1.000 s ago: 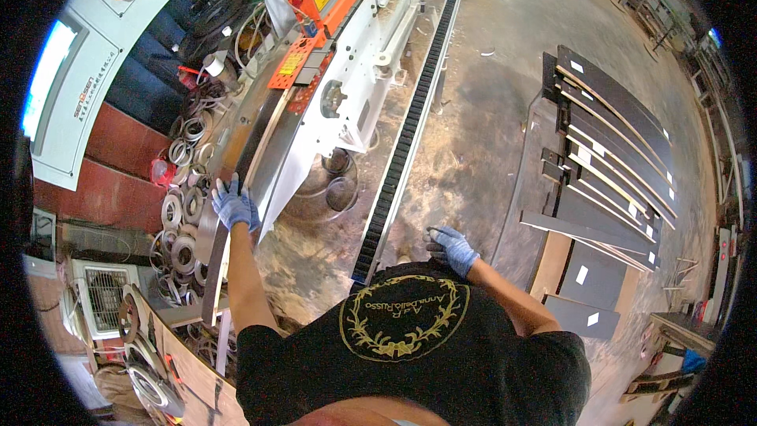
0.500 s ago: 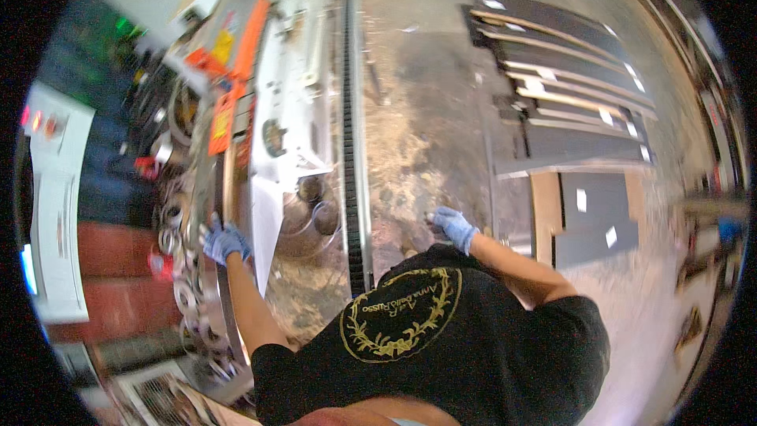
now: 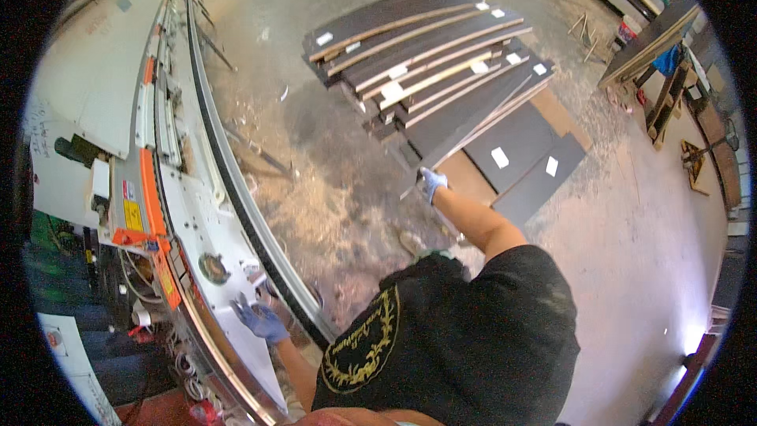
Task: The person repeatedly picks up thin metal sheets from a stack and places them onto a conveyor belt. The person handles the sheets one at a time, moving them from the stack to the belt in a continuous loop.
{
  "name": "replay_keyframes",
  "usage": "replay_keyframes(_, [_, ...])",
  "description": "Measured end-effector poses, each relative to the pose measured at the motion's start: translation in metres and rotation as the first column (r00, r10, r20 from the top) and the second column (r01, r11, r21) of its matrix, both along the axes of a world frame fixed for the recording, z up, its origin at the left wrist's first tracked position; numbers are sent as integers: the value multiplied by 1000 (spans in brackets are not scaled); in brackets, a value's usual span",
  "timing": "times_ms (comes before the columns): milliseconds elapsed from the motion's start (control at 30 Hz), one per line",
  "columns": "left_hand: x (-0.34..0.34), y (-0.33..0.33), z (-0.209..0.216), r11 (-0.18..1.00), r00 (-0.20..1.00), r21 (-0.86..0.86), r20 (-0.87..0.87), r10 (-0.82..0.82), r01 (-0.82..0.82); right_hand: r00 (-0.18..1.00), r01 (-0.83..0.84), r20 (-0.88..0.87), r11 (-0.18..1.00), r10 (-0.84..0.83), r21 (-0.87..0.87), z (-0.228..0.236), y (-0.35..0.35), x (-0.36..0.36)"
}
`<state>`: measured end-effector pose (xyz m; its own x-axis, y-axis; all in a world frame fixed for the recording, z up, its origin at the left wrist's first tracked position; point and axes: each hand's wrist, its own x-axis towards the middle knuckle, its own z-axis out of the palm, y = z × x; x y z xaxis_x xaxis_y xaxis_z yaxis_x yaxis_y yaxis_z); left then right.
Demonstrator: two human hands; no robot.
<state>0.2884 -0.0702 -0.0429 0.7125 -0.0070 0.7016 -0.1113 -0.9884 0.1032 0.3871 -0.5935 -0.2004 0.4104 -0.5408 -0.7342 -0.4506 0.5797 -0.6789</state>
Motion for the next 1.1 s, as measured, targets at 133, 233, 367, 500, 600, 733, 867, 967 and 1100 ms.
replay_keyframes(133, [-25,-62,0,860,983,-492,-35,-178,138,995,80,70,995,-76,-56,51,15,33])
replay_keyframes(233, [-23,-75,-24,869,961,-494,-218,-168,40,998,-19,64,999,16,44,3,4,39])
replay_keyframes(367, [-25,-118,22,936,831,-335,-486,-271,109,926,-369,228,851,302,373,89,92,-7])
replay_keyframes(500, [-11,-185,68,919,650,1,-707,-278,394,813,-582,424,539,399,609,103,130,-75])
replay_keyframes(600, [1,-203,66,867,422,-124,-834,-355,483,879,-462,431,583,202,668,109,107,-73])
replay_keyframes(733, [2,-175,31,829,150,-442,-845,-513,344,907,-383,376,739,188,554,100,94,-60])
replay_keyframes(867, [-7,-117,-2,829,264,-416,-809,-525,373,959,-249,251,817,133,520,107,105,-58])
replay_keyframes(967, [-11,-117,6,819,313,-428,-774,-551,381,917,-389,321,710,236,587,127,141,-78])
replay_keyframes(1100, [-23,-160,50,827,466,-371,-694,-549,422,610,-791,402,494,683,361,142,198,-107])
